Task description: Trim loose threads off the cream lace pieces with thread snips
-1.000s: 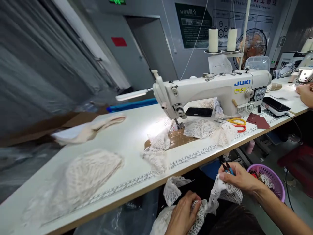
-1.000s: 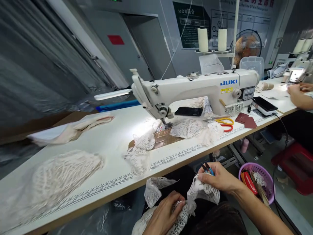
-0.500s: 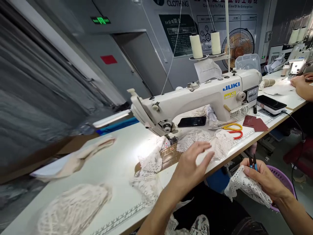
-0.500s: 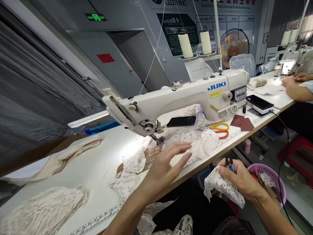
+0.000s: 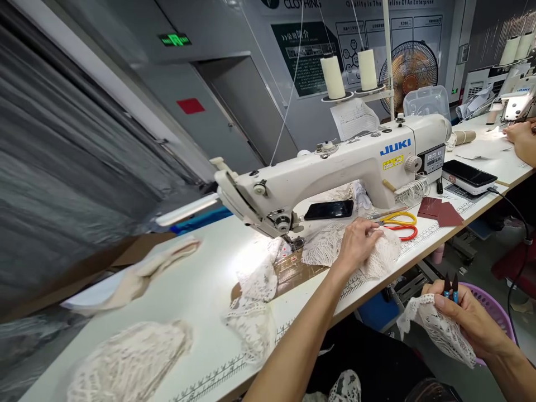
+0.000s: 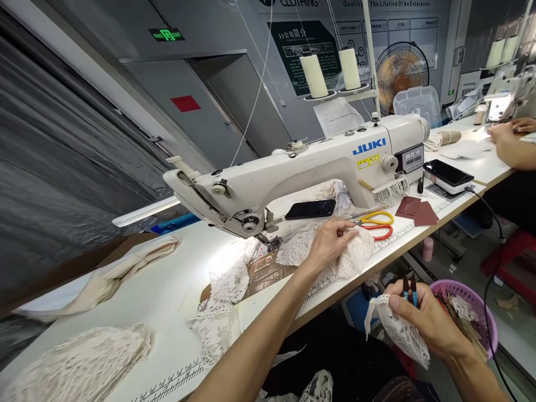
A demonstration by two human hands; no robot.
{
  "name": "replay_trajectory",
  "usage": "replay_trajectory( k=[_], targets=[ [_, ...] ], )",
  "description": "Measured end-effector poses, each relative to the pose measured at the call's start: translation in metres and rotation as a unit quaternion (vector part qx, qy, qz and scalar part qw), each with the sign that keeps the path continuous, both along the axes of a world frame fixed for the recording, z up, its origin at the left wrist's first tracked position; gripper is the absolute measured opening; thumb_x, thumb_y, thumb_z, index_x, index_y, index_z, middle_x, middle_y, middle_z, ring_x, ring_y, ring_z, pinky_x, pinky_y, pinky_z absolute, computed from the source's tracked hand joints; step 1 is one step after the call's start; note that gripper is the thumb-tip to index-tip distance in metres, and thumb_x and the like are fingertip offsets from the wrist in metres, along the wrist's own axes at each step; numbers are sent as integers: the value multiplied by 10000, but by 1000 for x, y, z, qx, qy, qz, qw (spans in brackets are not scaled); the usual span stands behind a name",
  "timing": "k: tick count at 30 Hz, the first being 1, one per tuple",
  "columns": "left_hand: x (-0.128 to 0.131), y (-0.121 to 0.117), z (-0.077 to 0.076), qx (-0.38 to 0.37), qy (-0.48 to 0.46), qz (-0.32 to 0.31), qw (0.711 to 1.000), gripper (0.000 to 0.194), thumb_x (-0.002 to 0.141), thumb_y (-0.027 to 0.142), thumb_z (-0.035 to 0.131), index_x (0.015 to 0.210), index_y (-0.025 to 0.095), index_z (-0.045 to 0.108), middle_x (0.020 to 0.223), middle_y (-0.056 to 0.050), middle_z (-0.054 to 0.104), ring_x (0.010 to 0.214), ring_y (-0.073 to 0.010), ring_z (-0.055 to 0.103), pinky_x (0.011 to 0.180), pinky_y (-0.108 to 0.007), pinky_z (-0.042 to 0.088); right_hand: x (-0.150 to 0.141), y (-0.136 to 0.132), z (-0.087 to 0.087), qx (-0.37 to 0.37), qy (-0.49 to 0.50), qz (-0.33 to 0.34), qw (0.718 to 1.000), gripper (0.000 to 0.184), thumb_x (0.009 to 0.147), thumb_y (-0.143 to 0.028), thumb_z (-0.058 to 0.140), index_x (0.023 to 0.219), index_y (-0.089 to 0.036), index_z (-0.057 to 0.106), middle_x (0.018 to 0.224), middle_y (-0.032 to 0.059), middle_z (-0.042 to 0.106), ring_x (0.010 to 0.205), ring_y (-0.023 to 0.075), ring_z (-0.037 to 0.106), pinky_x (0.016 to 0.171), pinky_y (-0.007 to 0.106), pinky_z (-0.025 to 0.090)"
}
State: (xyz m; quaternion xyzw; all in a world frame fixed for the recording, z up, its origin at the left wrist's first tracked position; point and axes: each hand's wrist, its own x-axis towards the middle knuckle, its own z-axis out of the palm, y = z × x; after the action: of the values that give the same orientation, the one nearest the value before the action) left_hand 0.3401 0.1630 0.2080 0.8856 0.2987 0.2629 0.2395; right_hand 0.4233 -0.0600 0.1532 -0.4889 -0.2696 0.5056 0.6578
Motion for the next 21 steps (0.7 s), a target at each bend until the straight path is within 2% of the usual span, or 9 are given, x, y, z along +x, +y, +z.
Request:
replay_trajectory(
  k=[6,9,11,13,15,18,21],
  targets=[
    [-16,-4,3,38,-84,5,996,98,794,128,702,810,183,782,954,-81,756,865,-217,715,816,-364,566,0,2,17,-31,0,-32,999,534,569,-618,863,700,-141,663,541,-12,553,477,78,440,464,205,353],
    [-37,-15,14,72,-126,-1,989,70,781,141,697,757,184,747,1022,-95,753,950,-238,714,873,-396,552,-1,2,21,-37,-12,-67,997,556,555,-626,866,746,-138,678,544,-7,572,476,87,469,468,211,379],
    [-56,-26,24,59,-147,-14,987,72,761,152,692,697,184,687,1033,-94,756,990,-249,708,906,-412,536,-3,4,22,-32,-38,-93,994,580,564,-628,860,837,-144,693,579,-1,597,495,103,501,479,221,402],
    [-78,-41,34,-10,-164,-28,986,93,749,180,689,678,184,629,930,-75,760,900,-226,716,856,-384,546,-6,7,24,-12,-84,-113,990,578,603,-617,845,928,-163,696,608,-6,605,515,112,517,491,226,414],
    [-100,-58,42,-122,-179,-41,975,97,739,231,705,720,180,625,768,-36,723,727,-174,689,708,-306,550,-8,12,26,21,-150,-117,981,534,661,-608,812,958,-178,702,639,-5,615,538,117,523,503,228,417],
    [-131,-87,47,-303,-171,-57,936,214,687,299,771,805,153,668,665,-4,665,569,-112,600,539,-219,480,-12,22,30,62,-272,-73,958,450,737,-602,748,872,-172,736,668,21,644,569,136,542,531,248,433],
    [-157,-112,44,-429,-125,-69,892,255,671,337,805,781,135,697,598,6,633,498,-85,531,475,-197,421,-25,37,32,108,-344,-4,933,392,807,-560,688,796,-174,752,720,51,698,655,173,614,623,280,486]
  ],
)
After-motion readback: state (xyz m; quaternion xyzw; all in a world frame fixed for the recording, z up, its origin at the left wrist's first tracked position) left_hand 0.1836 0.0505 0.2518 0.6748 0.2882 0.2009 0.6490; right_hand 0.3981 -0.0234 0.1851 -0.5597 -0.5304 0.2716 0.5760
